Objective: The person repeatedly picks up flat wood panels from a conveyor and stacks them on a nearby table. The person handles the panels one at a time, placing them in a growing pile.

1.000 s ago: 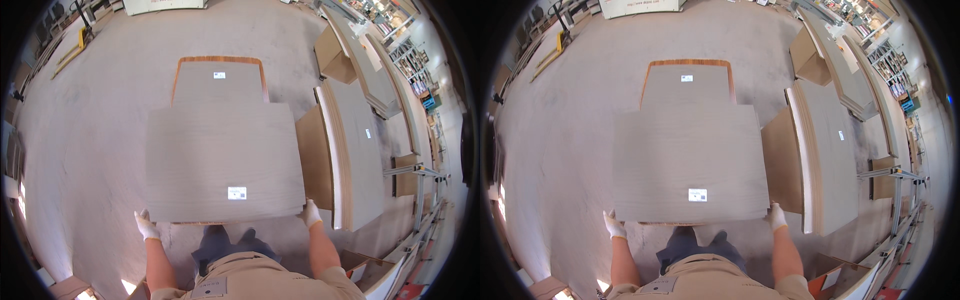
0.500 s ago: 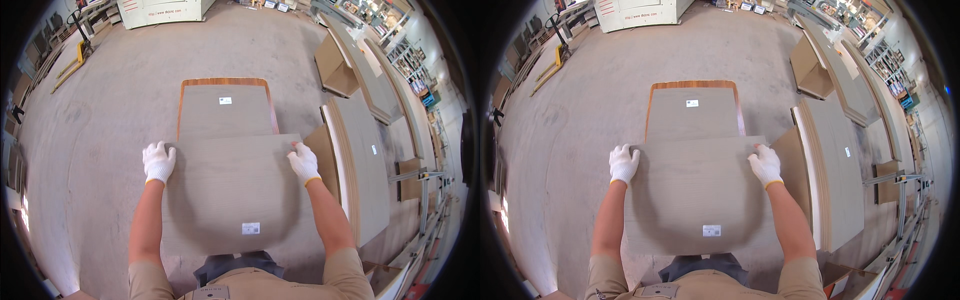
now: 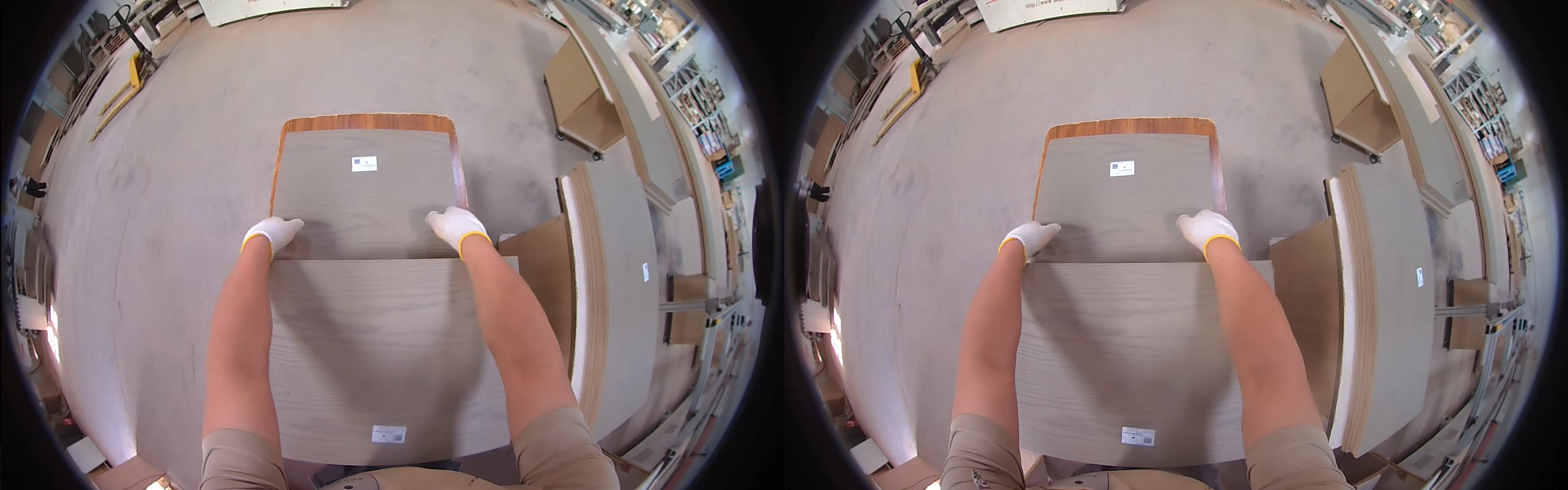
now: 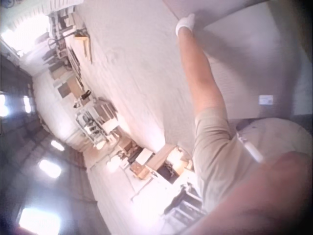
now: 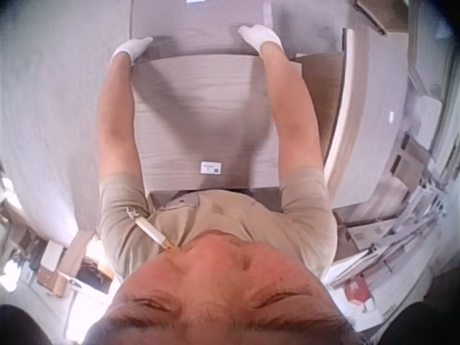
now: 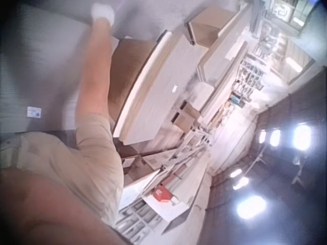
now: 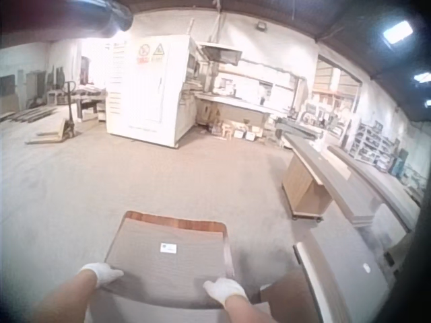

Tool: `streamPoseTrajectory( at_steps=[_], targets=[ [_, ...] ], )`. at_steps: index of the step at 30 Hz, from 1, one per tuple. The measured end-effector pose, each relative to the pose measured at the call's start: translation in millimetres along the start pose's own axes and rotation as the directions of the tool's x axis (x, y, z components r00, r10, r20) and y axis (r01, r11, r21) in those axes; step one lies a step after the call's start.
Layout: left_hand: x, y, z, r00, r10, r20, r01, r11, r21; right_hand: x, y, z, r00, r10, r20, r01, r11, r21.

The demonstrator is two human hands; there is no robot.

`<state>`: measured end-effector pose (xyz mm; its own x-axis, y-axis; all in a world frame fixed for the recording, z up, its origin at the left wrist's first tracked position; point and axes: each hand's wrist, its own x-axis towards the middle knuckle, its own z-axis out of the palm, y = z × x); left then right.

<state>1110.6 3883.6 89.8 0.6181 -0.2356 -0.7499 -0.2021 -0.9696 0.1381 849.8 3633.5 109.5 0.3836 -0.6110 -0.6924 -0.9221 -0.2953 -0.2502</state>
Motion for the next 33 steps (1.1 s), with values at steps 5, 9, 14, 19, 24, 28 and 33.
streamPoseTrajectory(
  at_steps=[5, 9, 14, 19, 24, 28, 33],
  targets=[
    [12.5, 8.5, 3.9, 0.999, -0.025, -0.03, 0.027, 0.998, 0.051, 17.5, 5.0, 17.0, 0.982, 0.13, -0.14, -0.111, 0.984, 0.136],
    [33.4, 15.5, 13.7, 0.997, -0.015, -0.081, 0.024, 0.993, 0.114, 25.9, 4.5, 7.2, 0.996, 0.091, -0.015, -0.087, 0.978, 0.189],
    [36.0, 39.9, 21.9, 0.994, -0.053, -0.099, 0.044, 0.995, -0.092, 15.9, 4.3, -9.7, 0.997, 0.061, 0.056, -0.073, 0.966, 0.248],
    [50.1, 45.7, 25.1, 0.965, -0.174, -0.195, 0.155, 0.982, -0.109, 21.0, 17.1, -9.4, 0.996, 0.027, 0.083, -0.048, 0.964, 0.26],
    [74.0, 21.9, 24.5, 0.954, -0.218, -0.206, 0.154, 0.945, -0.287, 16.6, 12.4, -9.1, 0.999, -0.02, 0.047, 0.009, 0.976, 0.22],
    [72.9, 30.6, 12.5, 0.977, -0.159, -0.141, 0.115, 0.953, -0.279, 30.4, 13.5, -16.6, 0.998, -0.057, 0.016, 0.053, 0.98, 0.193],
    [61.4, 51.8, -0.6, 0.977, -0.063, -0.205, 0.001, 0.958, -0.286, 46.7, 10.0, -31.7, 0.999, -0.024, 0.044, 0.016, 0.985, 0.17]
  ],
)
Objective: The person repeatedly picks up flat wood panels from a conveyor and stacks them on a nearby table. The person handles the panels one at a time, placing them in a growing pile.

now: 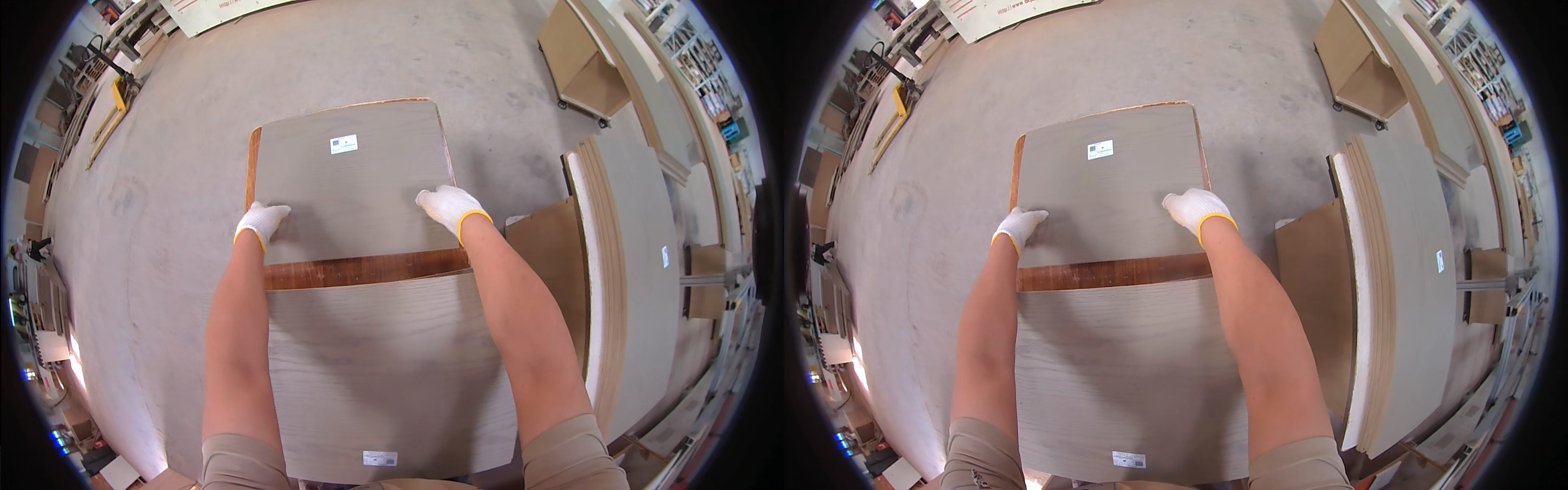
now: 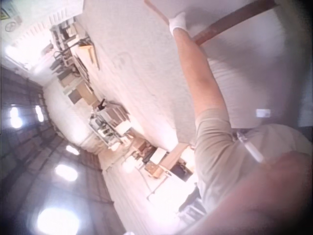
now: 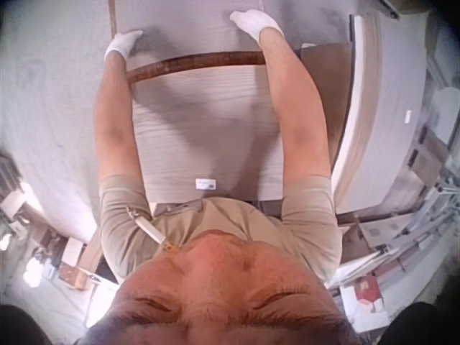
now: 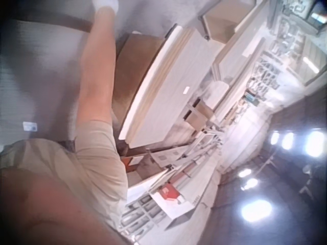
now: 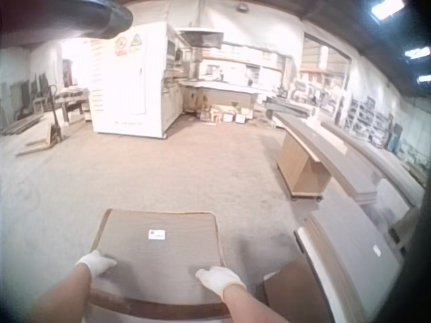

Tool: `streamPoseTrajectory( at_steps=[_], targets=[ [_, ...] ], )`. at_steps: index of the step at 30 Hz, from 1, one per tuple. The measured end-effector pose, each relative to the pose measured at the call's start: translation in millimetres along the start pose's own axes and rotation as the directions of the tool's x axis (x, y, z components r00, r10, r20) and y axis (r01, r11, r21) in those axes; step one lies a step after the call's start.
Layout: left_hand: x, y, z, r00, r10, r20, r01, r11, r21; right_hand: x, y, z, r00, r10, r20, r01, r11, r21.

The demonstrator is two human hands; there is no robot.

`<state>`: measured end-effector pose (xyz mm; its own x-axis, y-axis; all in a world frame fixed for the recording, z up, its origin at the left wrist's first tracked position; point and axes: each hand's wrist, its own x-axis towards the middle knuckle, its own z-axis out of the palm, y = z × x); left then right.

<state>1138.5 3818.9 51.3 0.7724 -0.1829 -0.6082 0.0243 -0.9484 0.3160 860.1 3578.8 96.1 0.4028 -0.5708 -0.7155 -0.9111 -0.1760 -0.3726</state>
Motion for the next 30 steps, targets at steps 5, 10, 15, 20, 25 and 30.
streamPoseTrajectory(
  at_steps=[5, 10, 15, 20, 25, 30],
  targets=[
    [6.0, -17.9, -6.6, 0.994, 0.101, 0.039, -0.102, 0.994, 0.046, 5.3, -0.4, 1.8, 0.999, -0.009, -0.04, 0.009, 1.0, 0.01],
    [1.5, -29.8, -14.1, 0.982, 0.155, 0.109, -0.15, 0.987, -0.051, 5.3, 3.0, 7.2, 0.997, -0.034, -0.072, 0.031, 0.998, -0.046],
    [9.8, -60.4, -24.0, 0.985, 0.167, -0.04, -0.163, 0.982, 0.099, -20.8, -2.7, -4.6, 0.988, -0.104, -0.113, 0.11, 0.993, 0.051],
    [-65.5, -52.7, -45.5, 0.857, 0.464, -0.227, -0.516, 0.775, -0.364, -124.0, 73.0, 2.2, 0.677, -0.407, -0.613, 0.454, 0.887, -0.087],
    [-213.5, -66.8, -38.0, 0.862, 0.425, -0.277, -0.491, 0.567, -0.661, -314.2, 204.5, 26.4, 0.611, -0.278, -0.741, 0.423, 0.906, 0.009],
    [-297.0, -122.1, 4.8, 0.811, 0.579, -0.088, -0.455, 0.528, -0.717, -548.2, 201.7, 34.5, 0.17, -0.445, -0.879, 0.557, 0.78, -0.287]
  ],
)
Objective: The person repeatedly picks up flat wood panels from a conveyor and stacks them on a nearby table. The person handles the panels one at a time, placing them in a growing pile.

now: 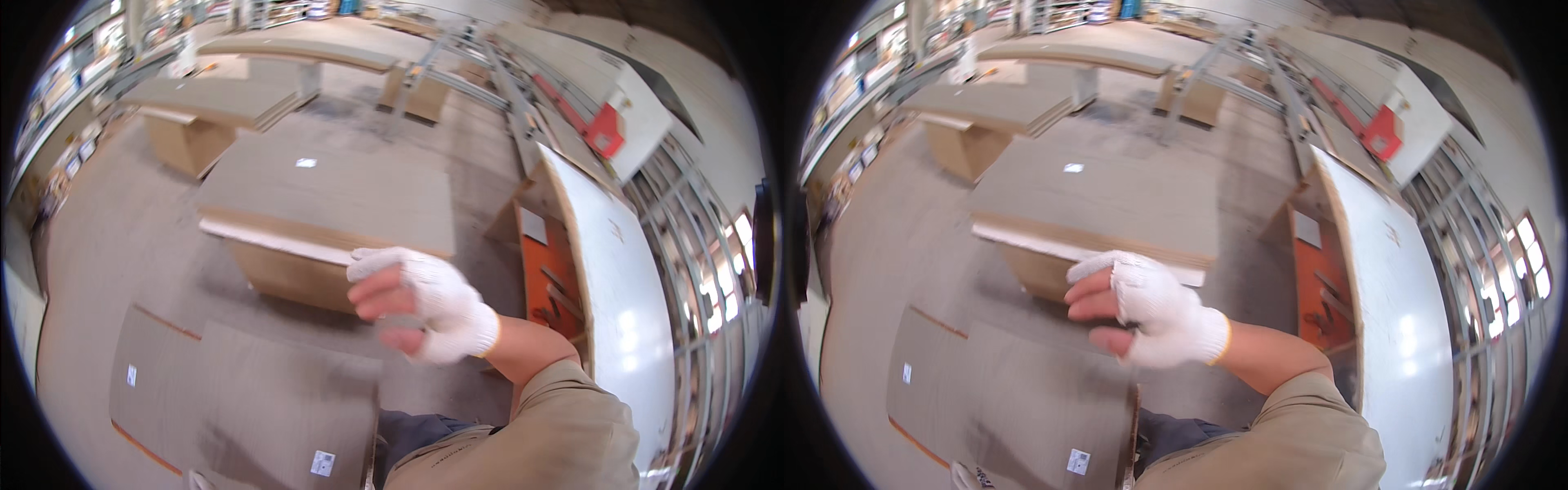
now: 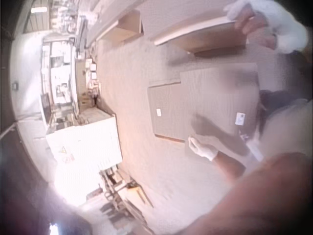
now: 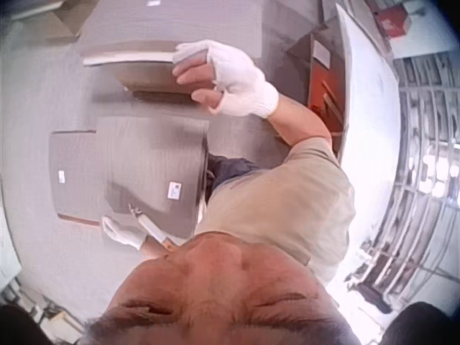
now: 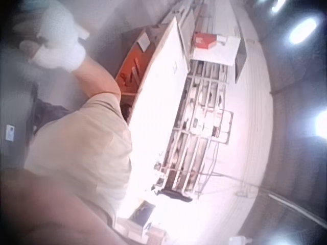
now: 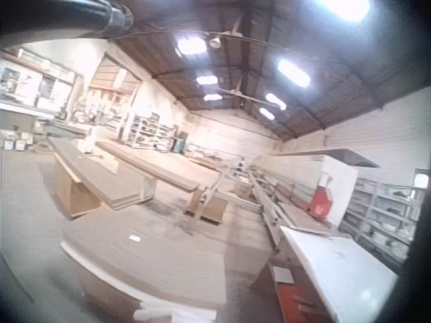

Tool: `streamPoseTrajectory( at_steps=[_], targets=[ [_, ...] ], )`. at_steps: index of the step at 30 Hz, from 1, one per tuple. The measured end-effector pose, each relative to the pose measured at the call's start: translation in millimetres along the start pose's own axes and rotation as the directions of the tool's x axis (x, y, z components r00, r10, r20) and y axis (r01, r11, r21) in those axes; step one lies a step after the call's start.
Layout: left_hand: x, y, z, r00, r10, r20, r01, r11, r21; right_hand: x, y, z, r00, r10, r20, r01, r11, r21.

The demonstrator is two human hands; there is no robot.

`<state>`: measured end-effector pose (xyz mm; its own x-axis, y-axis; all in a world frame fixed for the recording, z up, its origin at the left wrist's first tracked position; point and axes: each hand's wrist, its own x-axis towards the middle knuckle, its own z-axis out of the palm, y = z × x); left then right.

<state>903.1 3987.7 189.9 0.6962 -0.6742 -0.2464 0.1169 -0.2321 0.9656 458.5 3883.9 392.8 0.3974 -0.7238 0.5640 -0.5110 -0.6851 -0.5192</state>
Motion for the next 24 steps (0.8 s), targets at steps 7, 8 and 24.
streamPoseTrajectory(
  at_steps=[7, 8, 24],
  targets=[
    [-71.4, 30.9, 106.0, 0.895, 0.224, 0.386, -0.3, 0.942, 0.149, -7.0, -94.1, -101.5, 0.845, -0.522, -0.119, 0.523, 0.756, 0.394],
    [-79.5, 33.3, 117.2, 0.875, 0.243, 0.42, -0.329, 0.933, 0.146, -9.9, -94.4, -104.2, 0.781, -0.586, -0.216, 0.623, 0.705, 0.34],
    [-290.0, 20.8, 399.3, 0.405, 0.281, 0.87, -0.344, 0.928, -0.14, -204.9, 29.9, -276.7, 0.844, -0.205, -0.495, 0.123, 0.973, -0.193]
  ],
)
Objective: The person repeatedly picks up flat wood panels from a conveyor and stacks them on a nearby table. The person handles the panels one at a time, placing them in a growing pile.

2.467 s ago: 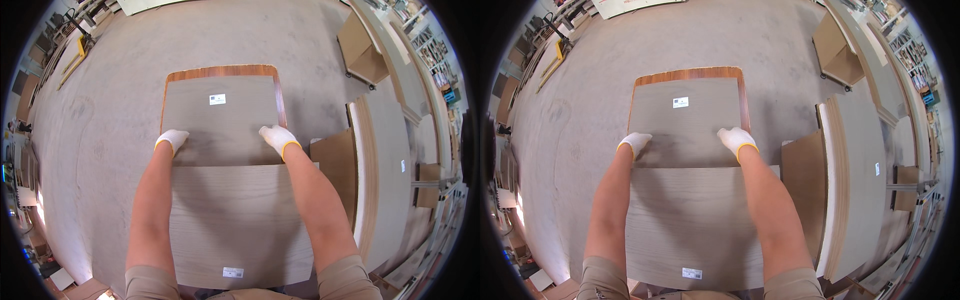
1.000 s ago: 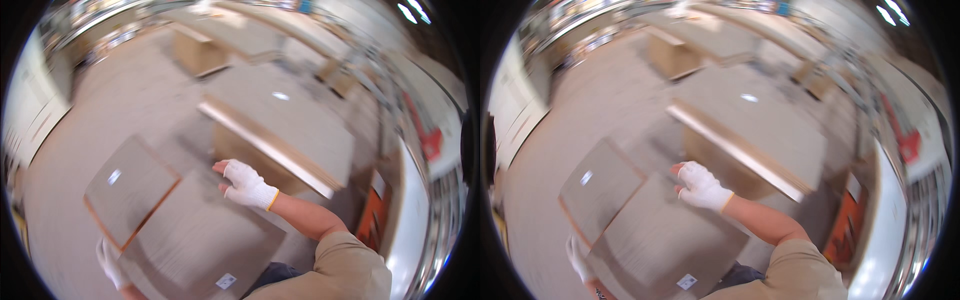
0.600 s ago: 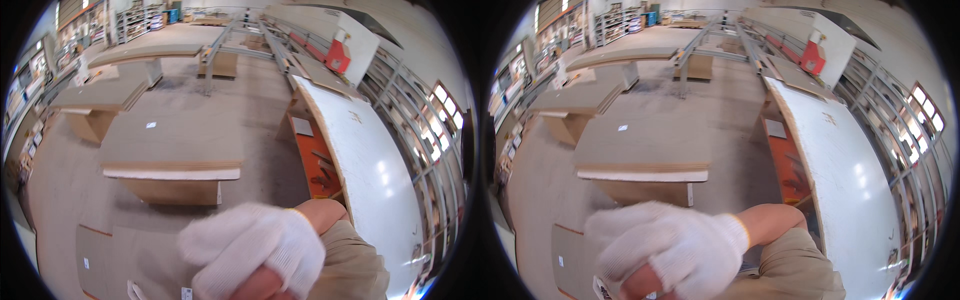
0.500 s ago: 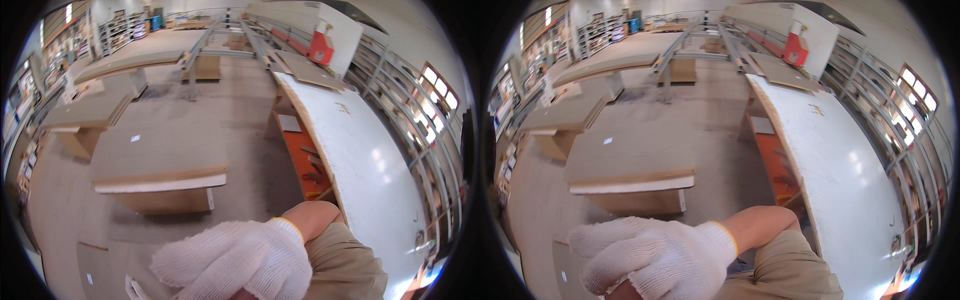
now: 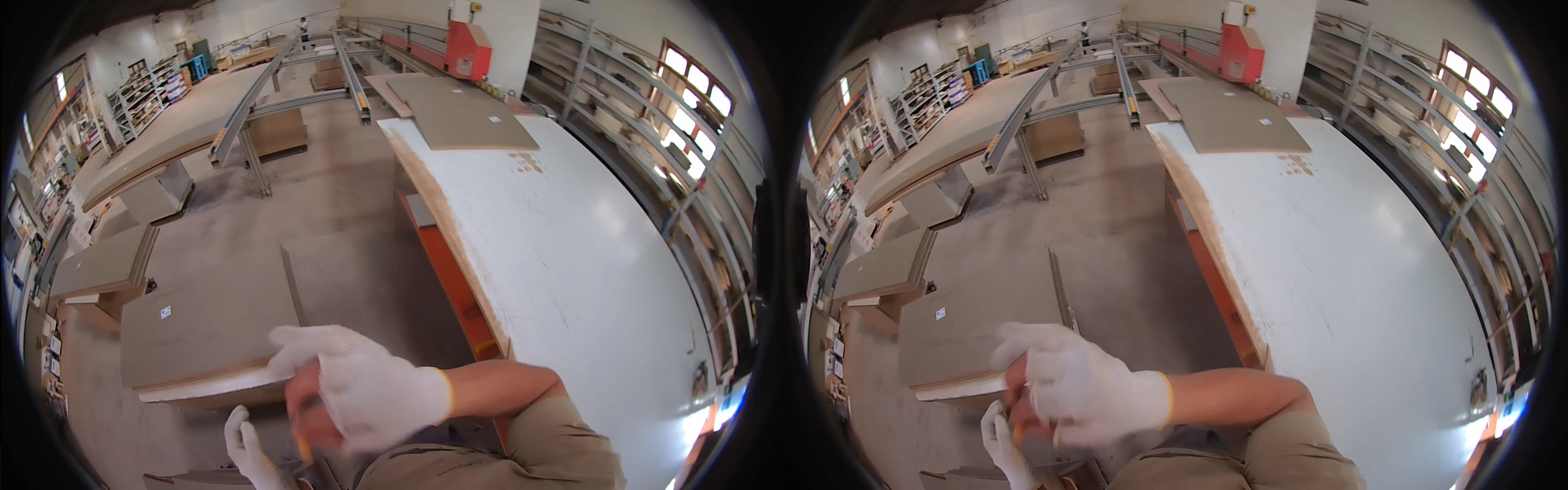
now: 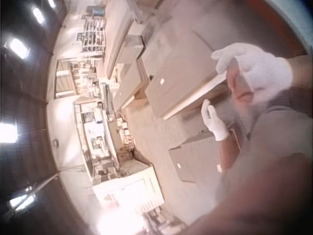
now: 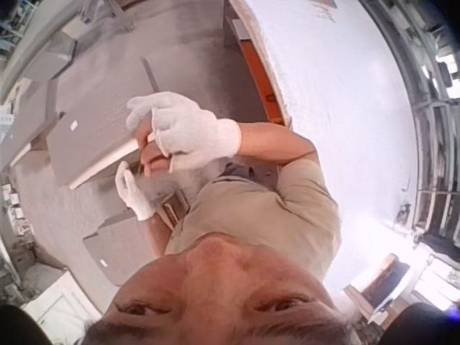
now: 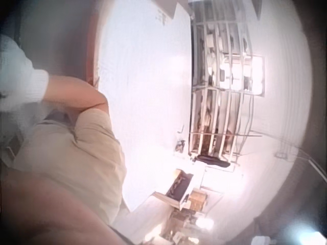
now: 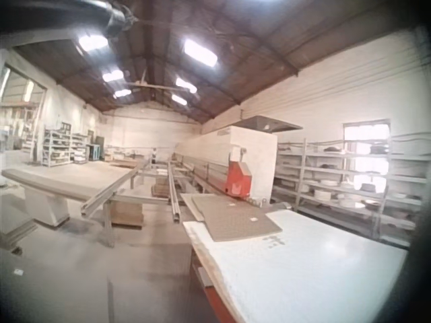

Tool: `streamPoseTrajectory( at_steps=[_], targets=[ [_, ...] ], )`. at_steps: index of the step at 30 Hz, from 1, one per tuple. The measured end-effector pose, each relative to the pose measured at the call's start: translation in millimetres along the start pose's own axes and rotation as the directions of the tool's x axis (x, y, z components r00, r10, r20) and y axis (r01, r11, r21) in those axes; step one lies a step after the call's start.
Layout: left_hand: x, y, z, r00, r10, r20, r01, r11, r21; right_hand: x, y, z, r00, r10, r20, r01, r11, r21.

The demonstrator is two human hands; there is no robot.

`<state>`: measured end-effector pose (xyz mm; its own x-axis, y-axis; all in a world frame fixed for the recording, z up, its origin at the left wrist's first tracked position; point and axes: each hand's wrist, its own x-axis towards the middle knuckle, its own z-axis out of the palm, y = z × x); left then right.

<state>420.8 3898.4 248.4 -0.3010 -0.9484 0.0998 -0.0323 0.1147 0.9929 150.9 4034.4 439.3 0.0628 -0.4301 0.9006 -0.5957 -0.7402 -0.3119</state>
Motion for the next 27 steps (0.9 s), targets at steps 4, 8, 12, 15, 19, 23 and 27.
streamPoseTrajectory(
  at_steps=[4, 8, 12, 15, 19, 23, 27],
  targets=[
    [31.3, 36.8, 70.1, 0.991, 0.057, 0.122, -0.071, 0.991, 0.111, -128.2, 120.2, -10.3, 0.789, 0.555, 0.264, -0.389, 0.784, -0.484],
    [73.8, 23.2, 106.5, 0.983, -0.001, 0.186, -0.008, 0.999, 0.051, -230.2, 197.1, -51.1, 0.339, 0.872, 0.353, -0.356, 0.467, -0.81],
    [136.9, -12.4, 150.5, 0.982, -0.048, 0.183, 0.04, 0.998, 0.046, -217.3, 248.3, -88.4, 0.154, 0.954, 0.257, -0.366, 0.297, -0.882],
    [186.8, -22.1, 190.0, 0.956, -0.136, 0.259, 0.134, 0.991, 0.024, -184.8, 282.6, -104.2, 0.335, 0.92, 0.204, -0.454, 0.347, -0.821],
    [245.4, -3.3, 252.2, 0.901, -0.129, 0.414, 0.152, 0.988, -0.024, -95.4, 313.9, -122.2, 0.708, 0.679, 0.194, -0.454, 0.647, -0.612],
    [288.6, -4.0, 305.1, 0.855, -0.066, 0.515, 0.048, 0.998, 0.048, 3.7, 329.4, -137.7, 0.887, 0.438, 0.144, -0.342, 0.835, -0.431],
    [314.9, -36.8, 356.6, 0.803, -0.014, 0.595, -0.077, 0.989, 0.126, 62.5, 347.5, -172.6, 0.929, 0.292, 0.227, -0.285, 0.956, -0.065]
  ],
)
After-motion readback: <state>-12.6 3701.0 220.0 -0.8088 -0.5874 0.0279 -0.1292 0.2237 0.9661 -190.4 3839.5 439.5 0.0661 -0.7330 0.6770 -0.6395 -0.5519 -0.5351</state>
